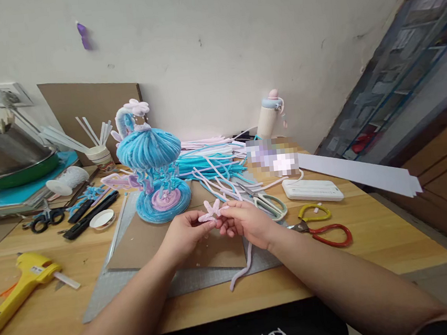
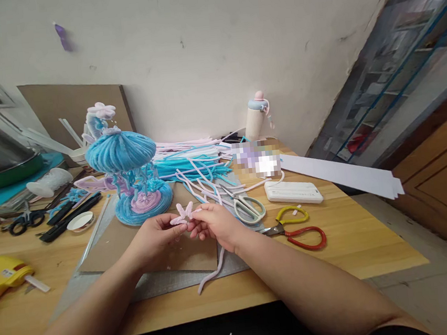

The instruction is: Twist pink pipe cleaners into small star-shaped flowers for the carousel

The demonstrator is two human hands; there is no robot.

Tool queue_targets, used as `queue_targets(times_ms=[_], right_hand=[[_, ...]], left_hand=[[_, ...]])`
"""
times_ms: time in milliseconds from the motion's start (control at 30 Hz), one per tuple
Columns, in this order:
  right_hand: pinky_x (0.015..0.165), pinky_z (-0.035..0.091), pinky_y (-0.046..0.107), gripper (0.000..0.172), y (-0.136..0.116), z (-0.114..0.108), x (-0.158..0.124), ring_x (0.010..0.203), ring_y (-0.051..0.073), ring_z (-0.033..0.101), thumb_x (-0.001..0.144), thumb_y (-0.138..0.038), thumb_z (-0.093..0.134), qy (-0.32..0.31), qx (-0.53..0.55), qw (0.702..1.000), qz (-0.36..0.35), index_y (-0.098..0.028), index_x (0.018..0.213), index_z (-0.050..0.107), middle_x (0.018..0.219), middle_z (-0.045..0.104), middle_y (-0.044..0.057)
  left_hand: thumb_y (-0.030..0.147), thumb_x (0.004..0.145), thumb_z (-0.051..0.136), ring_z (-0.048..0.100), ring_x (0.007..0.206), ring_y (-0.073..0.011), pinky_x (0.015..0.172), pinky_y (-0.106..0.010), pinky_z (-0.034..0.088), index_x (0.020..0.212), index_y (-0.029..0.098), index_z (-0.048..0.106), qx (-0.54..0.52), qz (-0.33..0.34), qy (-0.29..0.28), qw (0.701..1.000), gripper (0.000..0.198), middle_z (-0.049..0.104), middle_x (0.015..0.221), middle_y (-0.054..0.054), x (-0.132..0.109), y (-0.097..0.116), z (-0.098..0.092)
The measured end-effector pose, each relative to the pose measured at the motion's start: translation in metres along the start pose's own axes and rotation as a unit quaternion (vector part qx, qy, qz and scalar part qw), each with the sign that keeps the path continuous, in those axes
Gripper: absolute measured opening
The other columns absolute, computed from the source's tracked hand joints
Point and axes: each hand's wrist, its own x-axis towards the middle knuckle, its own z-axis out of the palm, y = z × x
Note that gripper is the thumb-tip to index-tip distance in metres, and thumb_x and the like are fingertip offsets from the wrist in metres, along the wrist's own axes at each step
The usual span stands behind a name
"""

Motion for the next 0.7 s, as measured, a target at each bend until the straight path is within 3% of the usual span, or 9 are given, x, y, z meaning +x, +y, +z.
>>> queue_targets(times_ms=[400, 600, 700], right_hand=[[0.044, 0.034, 0.017, 0.017, -0.0034, 0.0017, -0.0033, 0.051, 0.008, 0.056, 0.07, -0.03, 0.062, 0.001, -0.025, 1.0, -0.009, -0.015, 0.069, 0.054, 0.064, 0.062, 0.002], [0.039, 0.028, 0.018, 0.015, 0.0015, -0.0017, 0.0008, 0.047, 0.007, 0.049, 0.074, -0.029, 0.055, -0.014, -0.118, 0.993, -0.024, -0.016, 0.068, 0.053, 0.063, 0.055, -0.002], [0.043, 0.031, 0.021, 0.018, 0.003, -0.005, 0.0011, 0.049, 0.008, 0.049, 0.081, -0.029, 0.048, -0.031, -0.235, 0.971, -0.044, -0.016, 0.07, 0.054, 0.065, 0.055, -0.001]], left_hand=[[0.042, 0.071, 0.067, 0.04, 0.048, -0.0081, 0.046, -0.02, 0.028, 0.077, 0.012, 0.067, 0.047, -0.026, -0.021, 0.998, 0.031, 0.053, 0.056, 0.002, -0.002, -0.0023, -0.0015], [0.041, 0.075, 0.062, 0.041, 0.048, -0.0081, 0.047, -0.02, 0.031, 0.08, 0.013, 0.06, -0.015, 0.004, -0.011, 1.0, 0.027, 0.05, 0.056, 0.004, -0.0024, -0.0011, 0.0014], [0.039, 0.074, 0.063, 0.043, 0.049, -0.0083, 0.048, -0.021, 0.033, 0.078, 0.014, 0.059, -0.037, 0.012, -0.014, 0.999, 0.025, 0.052, 0.06, 0.003, -0.0017, -0.0013, 0.0023]])
